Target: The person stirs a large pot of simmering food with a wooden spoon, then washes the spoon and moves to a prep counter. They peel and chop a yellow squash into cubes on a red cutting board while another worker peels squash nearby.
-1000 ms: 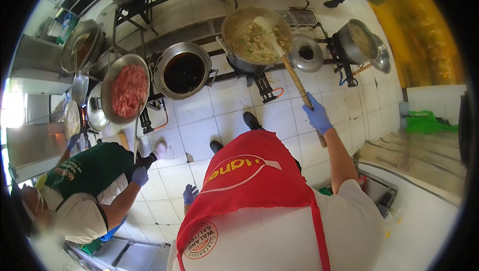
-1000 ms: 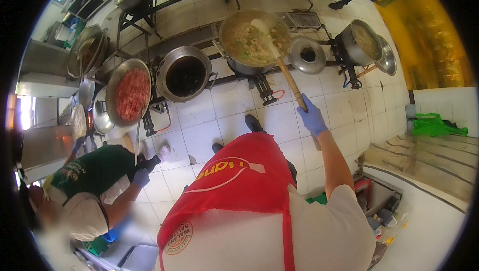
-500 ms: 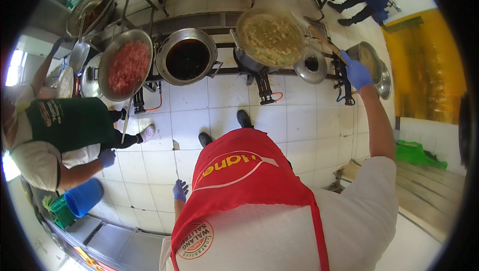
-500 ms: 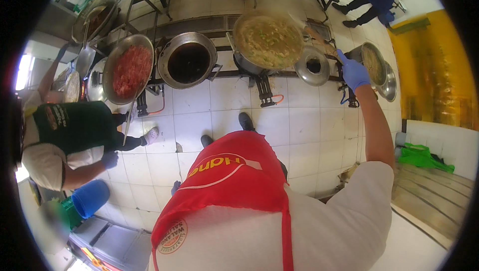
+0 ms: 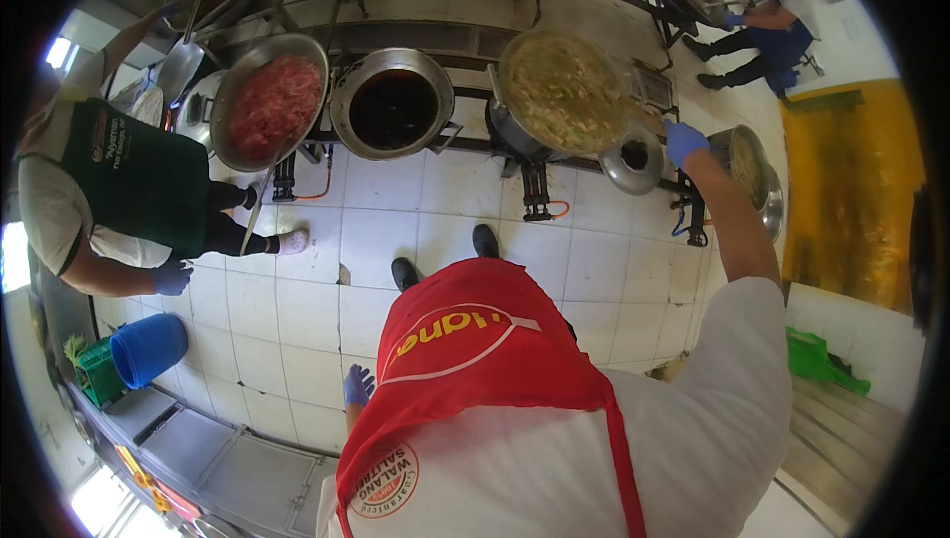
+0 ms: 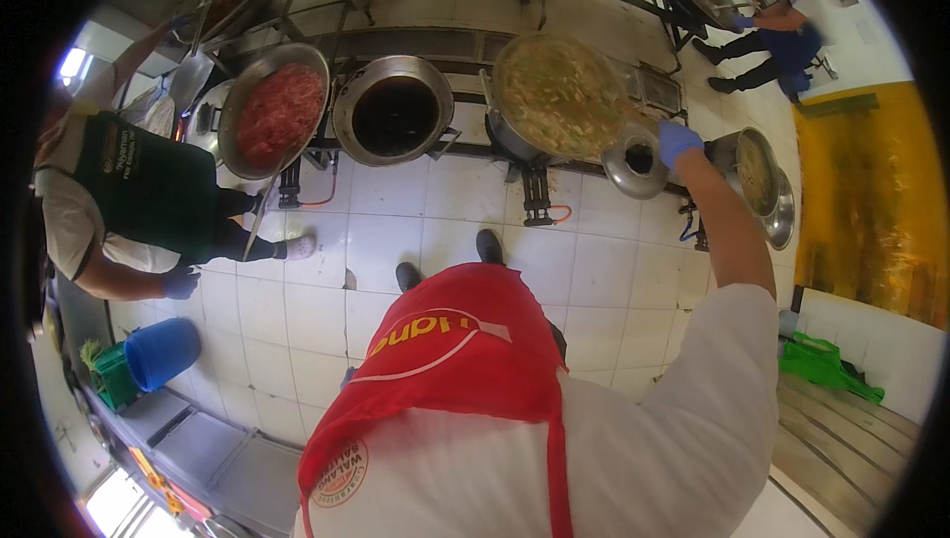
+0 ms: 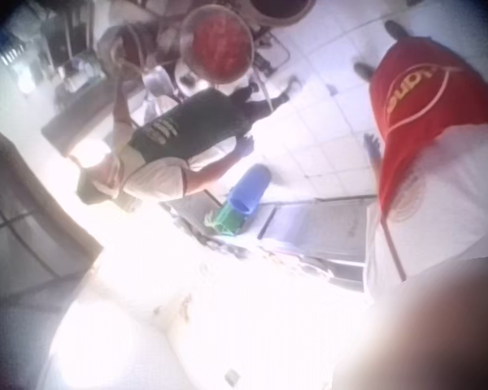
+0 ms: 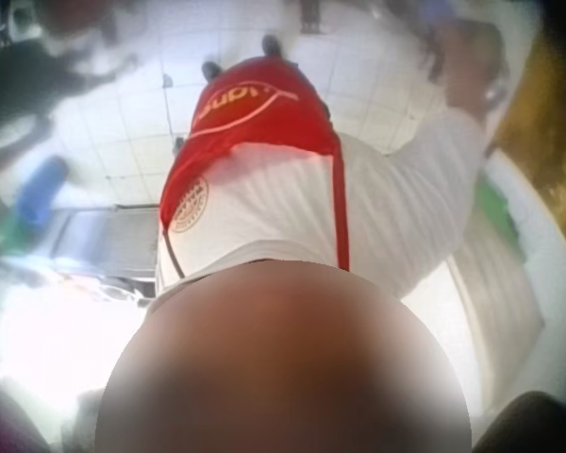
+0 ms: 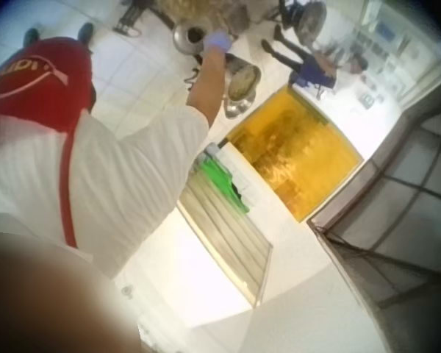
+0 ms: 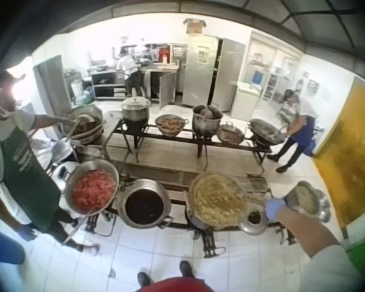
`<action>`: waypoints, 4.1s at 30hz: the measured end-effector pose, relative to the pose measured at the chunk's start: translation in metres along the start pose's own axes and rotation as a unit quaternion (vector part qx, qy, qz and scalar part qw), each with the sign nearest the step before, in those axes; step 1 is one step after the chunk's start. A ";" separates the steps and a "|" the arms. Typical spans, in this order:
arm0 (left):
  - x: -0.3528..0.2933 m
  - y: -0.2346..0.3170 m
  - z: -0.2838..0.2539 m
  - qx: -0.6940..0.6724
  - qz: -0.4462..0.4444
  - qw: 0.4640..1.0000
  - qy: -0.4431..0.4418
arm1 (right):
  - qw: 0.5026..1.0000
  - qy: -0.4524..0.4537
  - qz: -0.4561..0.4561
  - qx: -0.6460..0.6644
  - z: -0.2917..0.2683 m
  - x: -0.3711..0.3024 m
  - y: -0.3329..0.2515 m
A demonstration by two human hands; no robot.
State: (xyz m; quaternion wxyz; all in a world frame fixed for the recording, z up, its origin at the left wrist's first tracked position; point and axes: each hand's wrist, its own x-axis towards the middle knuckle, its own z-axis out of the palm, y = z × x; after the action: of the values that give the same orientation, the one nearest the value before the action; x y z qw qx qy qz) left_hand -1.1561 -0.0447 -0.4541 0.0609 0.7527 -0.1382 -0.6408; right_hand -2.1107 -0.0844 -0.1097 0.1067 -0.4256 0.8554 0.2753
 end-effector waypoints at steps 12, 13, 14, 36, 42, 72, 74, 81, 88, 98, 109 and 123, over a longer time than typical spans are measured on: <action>0.016 -0.080 0.012 0.019 0.063 0.998 0.011 | 0.985 -0.129 -0.109 0.023 -0.004 0.039 -0.056; 0.018 -0.059 0.013 0.018 0.054 0.998 0.005 | 0.986 -0.131 -0.099 0.035 0.016 0.028 -0.042; 0.016 -0.058 0.015 0.005 0.041 0.999 0.007 | 0.986 -0.125 -0.107 0.038 0.020 0.027 -0.043; -0.032 0.040 0.032 -0.040 0.005 0.998 0.047 | 0.626 -0.285 0.076 0.722 0.080 -0.092 -0.084; 0.002 0.052 0.029 -0.028 0.030 0.999 0.012 | 0.709 -0.192 0.039 0.678 0.073 -0.128 -0.056; -0.023 0.036 0.031 -0.021 0.010 0.998 0.064 | 0.996 0.060 0.026 -0.057 -0.014 -0.038 0.035; -0.025 0.034 0.028 -0.030 0.013 0.998 0.059 | 0.998 0.040 0.031 -0.039 -0.001 -0.036 0.038; -0.031 0.032 0.029 -0.037 0.007 0.997 0.063 | 0.999 -0.023 0.003 0.039 -0.001 -0.041 0.021; -0.028 0.025 0.029 -0.048 0.004 0.997 0.064 | 0.977 -0.152 0.000 0.150 -0.018 -0.055 0.003; 0.001 0.012 0.015 -0.056 0.018 0.998 0.039 | 0.868 -0.240 0.005 0.434 0.013 -0.082 -0.015; -0.006 0.041 0.014 0.000 0.025 0.999 0.020 | 0.720 -0.269 0.092 0.633 0.046 -0.134 -0.051; -0.014 0.066 0.014 0.037 0.041 0.998 0.011 | 0.674 -0.187 0.156 0.698 0.029 -0.195 -0.058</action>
State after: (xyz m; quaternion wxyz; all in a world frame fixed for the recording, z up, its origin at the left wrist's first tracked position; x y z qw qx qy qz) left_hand -1.1799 -0.1024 -0.4258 0.0613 0.7552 -0.1918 -0.6238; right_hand -1.9461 0.0346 -0.0748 0.4854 -0.0272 0.8150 -0.3154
